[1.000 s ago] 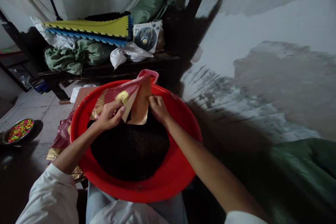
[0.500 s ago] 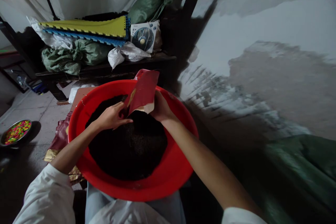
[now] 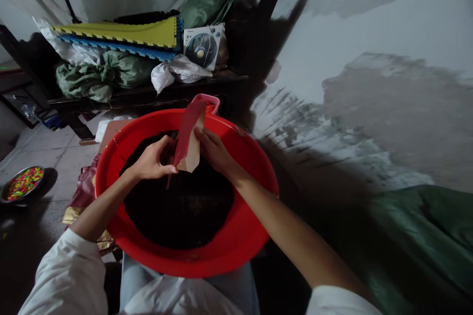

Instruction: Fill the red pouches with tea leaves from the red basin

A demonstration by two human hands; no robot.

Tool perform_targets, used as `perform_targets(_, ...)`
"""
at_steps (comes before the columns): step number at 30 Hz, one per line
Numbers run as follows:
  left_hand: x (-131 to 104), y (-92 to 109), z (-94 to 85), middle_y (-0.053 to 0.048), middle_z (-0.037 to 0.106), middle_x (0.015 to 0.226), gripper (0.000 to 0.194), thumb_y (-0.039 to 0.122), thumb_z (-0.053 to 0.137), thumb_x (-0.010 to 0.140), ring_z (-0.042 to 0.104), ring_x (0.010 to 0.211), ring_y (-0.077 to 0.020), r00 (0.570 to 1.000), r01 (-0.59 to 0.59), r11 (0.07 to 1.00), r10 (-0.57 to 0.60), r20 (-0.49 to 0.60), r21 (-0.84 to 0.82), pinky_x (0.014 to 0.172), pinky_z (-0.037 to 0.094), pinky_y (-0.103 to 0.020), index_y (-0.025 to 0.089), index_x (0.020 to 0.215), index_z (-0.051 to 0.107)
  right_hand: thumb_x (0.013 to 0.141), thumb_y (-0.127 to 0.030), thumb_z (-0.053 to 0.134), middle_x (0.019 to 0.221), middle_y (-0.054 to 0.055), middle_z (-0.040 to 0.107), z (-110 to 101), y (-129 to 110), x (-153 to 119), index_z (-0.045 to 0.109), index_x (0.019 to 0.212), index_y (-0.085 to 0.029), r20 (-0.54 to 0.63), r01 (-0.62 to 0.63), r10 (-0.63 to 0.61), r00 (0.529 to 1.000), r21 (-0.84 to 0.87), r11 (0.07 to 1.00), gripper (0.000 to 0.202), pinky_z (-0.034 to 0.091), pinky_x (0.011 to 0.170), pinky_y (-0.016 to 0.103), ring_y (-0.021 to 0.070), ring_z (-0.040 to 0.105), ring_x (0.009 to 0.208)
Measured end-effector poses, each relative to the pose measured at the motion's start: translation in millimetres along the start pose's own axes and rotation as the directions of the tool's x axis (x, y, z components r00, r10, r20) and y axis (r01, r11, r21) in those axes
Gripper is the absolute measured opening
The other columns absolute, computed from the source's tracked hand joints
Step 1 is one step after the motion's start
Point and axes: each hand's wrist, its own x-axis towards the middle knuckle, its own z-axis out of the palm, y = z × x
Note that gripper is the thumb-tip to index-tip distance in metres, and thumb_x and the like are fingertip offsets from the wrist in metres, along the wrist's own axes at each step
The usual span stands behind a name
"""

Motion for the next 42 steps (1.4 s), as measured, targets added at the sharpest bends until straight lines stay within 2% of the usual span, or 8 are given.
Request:
perform_targets(5, 0.9, -0.4, -4.2, -0.015, 0.064, 0.124, 0.084, 0.079, 0.067, 0.082, 0.063, 0.105, -0.0266, 0.990, -0.108, 0.993, 0.112, -0.082, 0.055, 0.086, 0.051, -0.038, 0.017, 0.136, 0.053, 0.097, -0.062, 0.059, 0.110, 0.005, 0.074, -9.3, 6.0, 6.6, 0.066, 0.107, -0.027, -0.021, 0.134, -0.135, 0.991, -0.040, 0.990, 0.036, 0.063, 0.083, 0.042, 0.0244, 0.072, 0.102)
perform_targets(11, 1.4, -3.0, -4.7, -0.018, 0.056, 0.141, 0.060, 0.056, 0.046, 0.104, 0.057, 0.128, -0.0295, 0.991, -0.097, 0.992, 0.103, -0.082, 0.075, 0.104, 0.051, -0.047, 0.020, 0.153, 0.046, 0.101, -0.057, 0.053, 0.113, 0.005, 0.072, -19.3, 6.4, 14.7, 0.063, 0.112, -0.028, -0.058, 0.266, -0.273, 0.960, -0.108, 0.958, 0.033, 0.063, 0.088, 0.044, 0.0247, 0.070, 0.112)
perform_targets(14, 2.1, -7.9, -3.7, -0.020, 0.055, 0.141, 0.065, 0.060, 0.041, 0.105, 0.057, 0.129, -0.0308, 0.994, -0.093, 0.993, 0.097, -0.045, 0.073, 0.108, 0.049, -0.051, 0.019, 0.155, 0.044, 0.098, -0.060, 0.057, 0.111, 0.004, 0.073, -19.8, 4.6, 13.8, 0.065, 0.110, -0.029, -0.069, 0.259, -0.265, 0.962, -0.083, 0.962, 0.035, 0.063, 0.089, 0.046, 0.0256, 0.069, 0.115)
perform_targets(20, 3.6, -8.2, -1.1, -0.022, 0.054, 0.144, 0.083, 0.072, 0.052, 0.096, 0.055, 0.132, -0.0355, 0.991, -0.132, 0.990, 0.133, -0.011, 0.048, 0.112, 0.045, -0.056, 0.017, 0.157, 0.042, 0.095, -0.058, 0.065, 0.110, 0.002, 0.075, -14.9, -0.4, 8.3, 0.070, 0.113, -0.028, -0.006, 0.183, -0.183, 0.983, 0.009, 0.983, 0.035, 0.062, 0.095, 0.043, 0.0219, 0.071, 0.107)
perform_targets(27, 4.2, -2.3, -7.0, -0.016, 0.064, 0.135, 0.052, 0.050, 0.034, 0.110, 0.062, 0.125, -0.0278, 0.995, -0.027, 0.997, 0.034, -0.095, 0.069, 0.109, 0.049, -0.049, 0.020, 0.144, 0.059, 0.089, -0.066, 0.069, 0.099, 0.004, 0.074, -16.6, 16.0, 16.5, 0.073, 0.101, -0.023, -0.017, 0.127, -0.129, 0.992, -0.063, 0.990, 0.045, 0.065, 0.090, 0.042, 0.0217, 0.072, 0.097)
perform_targets(31, 4.6, -1.7, -10.4, -0.014, 0.067, 0.129, 0.047, 0.048, 0.053, 0.105, 0.066, 0.117, -0.0258, 0.994, -0.015, 0.993, 0.028, -0.110, 0.114, 0.101, 0.055, -0.043, 0.019, 0.140, 0.061, 0.088, -0.070, 0.067, 0.108, 0.006, 0.073, -15.9, 18.2, 15.7, 0.073, 0.105, -0.024, -0.043, 0.129, -0.136, 0.990, -0.133, 0.983, 0.050, 0.065, 0.090, 0.043, 0.0242, 0.070, 0.106)
perform_targets(35, 3.7, 2.7, -10.9, -0.015, 0.064, 0.135, 0.062, 0.045, 0.071, 0.091, 0.065, 0.122, -0.0289, 0.997, -0.045, 0.993, 0.052, -0.054, 0.110, 0.101, 0.057, -0.043, 0.019, 0.146, 0.057, 0.091, -0.071, 0.062, 0.114, 0.008, 0.072, -14.2, 13.8, 12.7, 0.073, 0.111, -0.023, -0.015, 0.145, -0.151, 0.988, -0.214, 0.966, 0.053, 0.065, 0.093, 0.045, 0.0261, 0.068, 0.113)
perform_targets(42, 3.3, 5.9, -12.3, -0.013, 0.066, 0.135, 0.067, 0.018, 0.058, 0.080, 0.066, 0.120, -0.0265, 0.994, -0.016, 0.976, 0.039, -0.106, 0.216, 0.107, 0.055, -0.046, 0.016, 0.147, 0.057, 0.091, -0.069, 0.064, 0.119, 0.008, 0.068, -14.9, 17.6, 17.0, 0.075, 0.102, -0.025, 0.016, 0.241, -0.250, 0.968, -0.326, 0.914, 0.046, 0.067, 0.088, 0.046, 0.0252, 0.068, 0.107)
